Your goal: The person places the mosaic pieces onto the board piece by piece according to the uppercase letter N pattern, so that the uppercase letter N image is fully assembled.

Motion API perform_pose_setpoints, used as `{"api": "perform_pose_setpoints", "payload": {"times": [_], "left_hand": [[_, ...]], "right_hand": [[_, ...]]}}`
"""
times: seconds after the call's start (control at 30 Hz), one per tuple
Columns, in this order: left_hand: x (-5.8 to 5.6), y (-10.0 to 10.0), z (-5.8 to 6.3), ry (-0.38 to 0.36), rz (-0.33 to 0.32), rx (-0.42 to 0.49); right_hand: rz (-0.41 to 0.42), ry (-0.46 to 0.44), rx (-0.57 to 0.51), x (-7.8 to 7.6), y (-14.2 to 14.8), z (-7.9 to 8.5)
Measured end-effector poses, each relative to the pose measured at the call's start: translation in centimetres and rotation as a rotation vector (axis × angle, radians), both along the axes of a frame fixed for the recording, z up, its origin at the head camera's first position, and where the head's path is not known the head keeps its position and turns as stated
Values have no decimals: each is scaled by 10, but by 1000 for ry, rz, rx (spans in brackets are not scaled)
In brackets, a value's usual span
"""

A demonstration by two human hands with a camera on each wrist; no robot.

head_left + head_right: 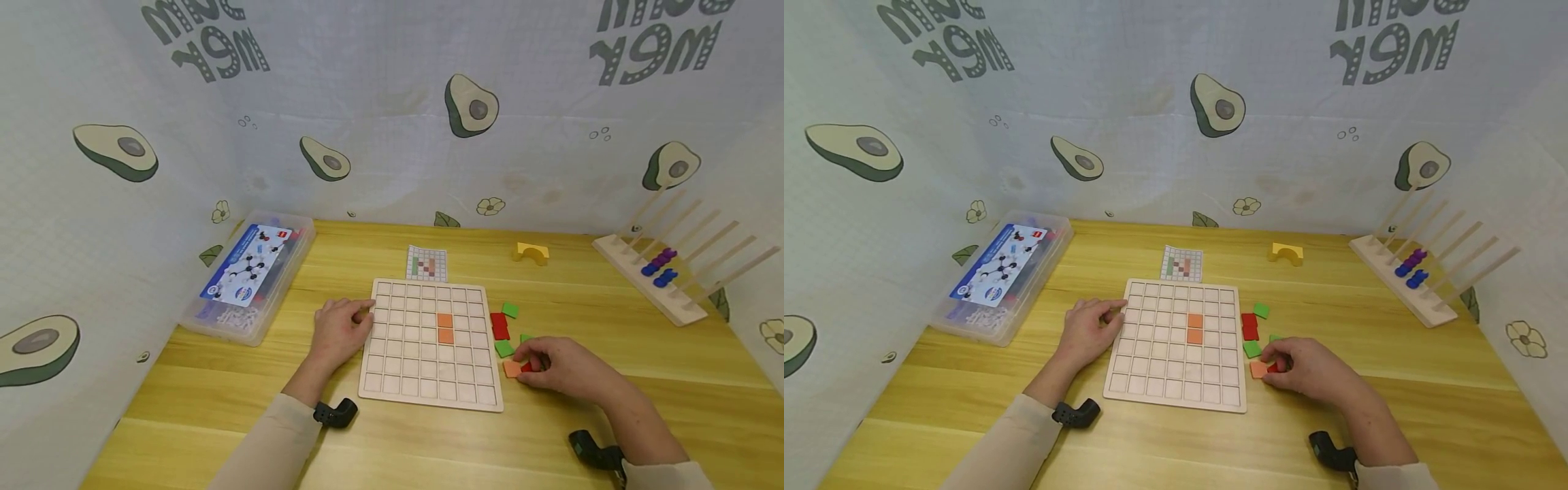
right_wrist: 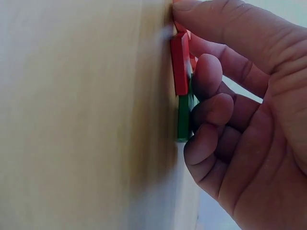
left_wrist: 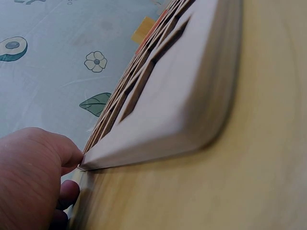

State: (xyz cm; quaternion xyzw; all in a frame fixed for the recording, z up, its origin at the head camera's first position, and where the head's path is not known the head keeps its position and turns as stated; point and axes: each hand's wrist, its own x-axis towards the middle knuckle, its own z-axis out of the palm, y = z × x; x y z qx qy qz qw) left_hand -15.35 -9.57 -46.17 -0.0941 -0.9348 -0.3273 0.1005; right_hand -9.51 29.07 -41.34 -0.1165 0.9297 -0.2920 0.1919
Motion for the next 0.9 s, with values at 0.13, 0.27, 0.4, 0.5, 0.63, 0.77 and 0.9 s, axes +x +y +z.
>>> {"api": "perform_pose_setpoints", "payload": {"times": [0.13,0.27,0.4,0.5,0.63,0.77,0.9], "left_hand": [[0,0,0,-4,2,3],[0,0,1,-5,2,5],[0,0,0,-1,1,5],[0,0,-1,0,0,4],[-1,0,-1,-1,0,5],[-1,0,-1,1,2,6],[-1,0,-1,-1,2,5]], "right_hand": [[-10,4,9,1,-1,2],[-12,20,7,1,-4,8],[0,59,20,-2,-9,16],[2,88,41,-4,-14,21],[13,112,69,-6,-22,27],[28,93,47,-8,-32,29],[53,79,-3,-12,-43,26]]}}
